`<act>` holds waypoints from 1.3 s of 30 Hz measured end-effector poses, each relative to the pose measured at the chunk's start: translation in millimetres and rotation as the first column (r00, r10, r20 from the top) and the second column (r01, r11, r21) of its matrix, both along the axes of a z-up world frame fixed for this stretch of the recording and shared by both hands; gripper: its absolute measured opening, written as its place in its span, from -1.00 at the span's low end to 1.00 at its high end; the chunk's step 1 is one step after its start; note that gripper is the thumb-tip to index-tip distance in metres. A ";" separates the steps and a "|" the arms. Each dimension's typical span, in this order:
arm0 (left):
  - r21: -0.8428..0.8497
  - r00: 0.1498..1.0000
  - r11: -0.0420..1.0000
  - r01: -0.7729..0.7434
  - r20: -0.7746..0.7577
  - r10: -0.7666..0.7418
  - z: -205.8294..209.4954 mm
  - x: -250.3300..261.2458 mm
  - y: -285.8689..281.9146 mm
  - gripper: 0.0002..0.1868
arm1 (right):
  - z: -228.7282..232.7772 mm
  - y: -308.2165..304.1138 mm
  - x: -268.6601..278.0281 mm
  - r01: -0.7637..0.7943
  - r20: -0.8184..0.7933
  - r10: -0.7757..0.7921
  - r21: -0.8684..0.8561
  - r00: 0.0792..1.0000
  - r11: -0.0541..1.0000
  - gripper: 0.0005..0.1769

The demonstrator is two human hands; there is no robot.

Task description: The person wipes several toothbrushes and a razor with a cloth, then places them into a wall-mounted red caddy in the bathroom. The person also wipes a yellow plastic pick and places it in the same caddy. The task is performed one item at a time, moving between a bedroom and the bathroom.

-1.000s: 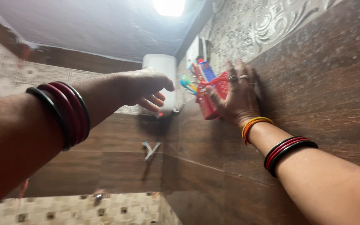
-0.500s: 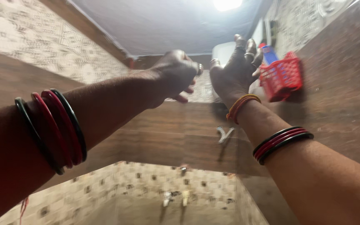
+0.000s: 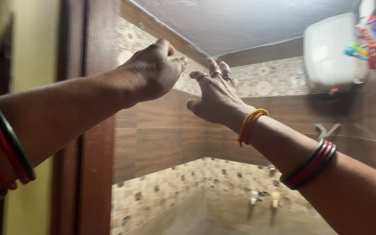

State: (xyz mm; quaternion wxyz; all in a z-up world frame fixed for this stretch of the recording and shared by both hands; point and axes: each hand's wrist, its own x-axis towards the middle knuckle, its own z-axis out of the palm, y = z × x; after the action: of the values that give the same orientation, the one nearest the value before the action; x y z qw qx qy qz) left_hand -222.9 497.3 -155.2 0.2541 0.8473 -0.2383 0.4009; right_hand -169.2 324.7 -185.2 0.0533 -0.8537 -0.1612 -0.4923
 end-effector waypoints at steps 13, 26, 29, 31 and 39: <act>0.261 0.707 0.658 -0.707 0.303 0.639 -35.9 -157.4 101.6 0.00 | -31.8 136.9 -129.8 -0.343 -0.025 0.342 -0.034 0.939 0.939 0.01; 0.163 0.581 0.567 -0.808 0.050 0.813 -72.0 -351.9 117.4 -0.08 | -69.9 187.0 -296.4 -0.680 -0.019 0.686 -0.157 0.727 0.716 -0.11; 0.122 0.571 0.568 -0.814 -0.015 0.821 -79.9 -384.8 114.2 -0.02 | -78.0 190.2 -330.9 -0.686 -0.115 0.676 -0.125 0.727 0.717 -0.23; 0.091 0.553 0.551 -0.830 0.001 0.833 -82.6 -402.9 112.8 -0.01 | -78.4 193.5 -348.2 -0.664 -0.139 0.649 -0.156 0.748 0.732 -0.39; 0.064 0.418 0.417 -0.907 0.017 0.908 -105.6 -470.7 102.9 -0.07 | -91.6 212.1 -392.2 -0.909 -0.038 0.917 -0.157 0.396 0.386 -0.55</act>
State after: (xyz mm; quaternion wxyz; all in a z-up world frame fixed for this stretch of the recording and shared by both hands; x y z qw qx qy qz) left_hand -693.6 600.2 -260.9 -0.0267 0.8535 0.2462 0.4585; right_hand -561.3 536.7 -276.8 0.2451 -0.6124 -0.6415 -0.3916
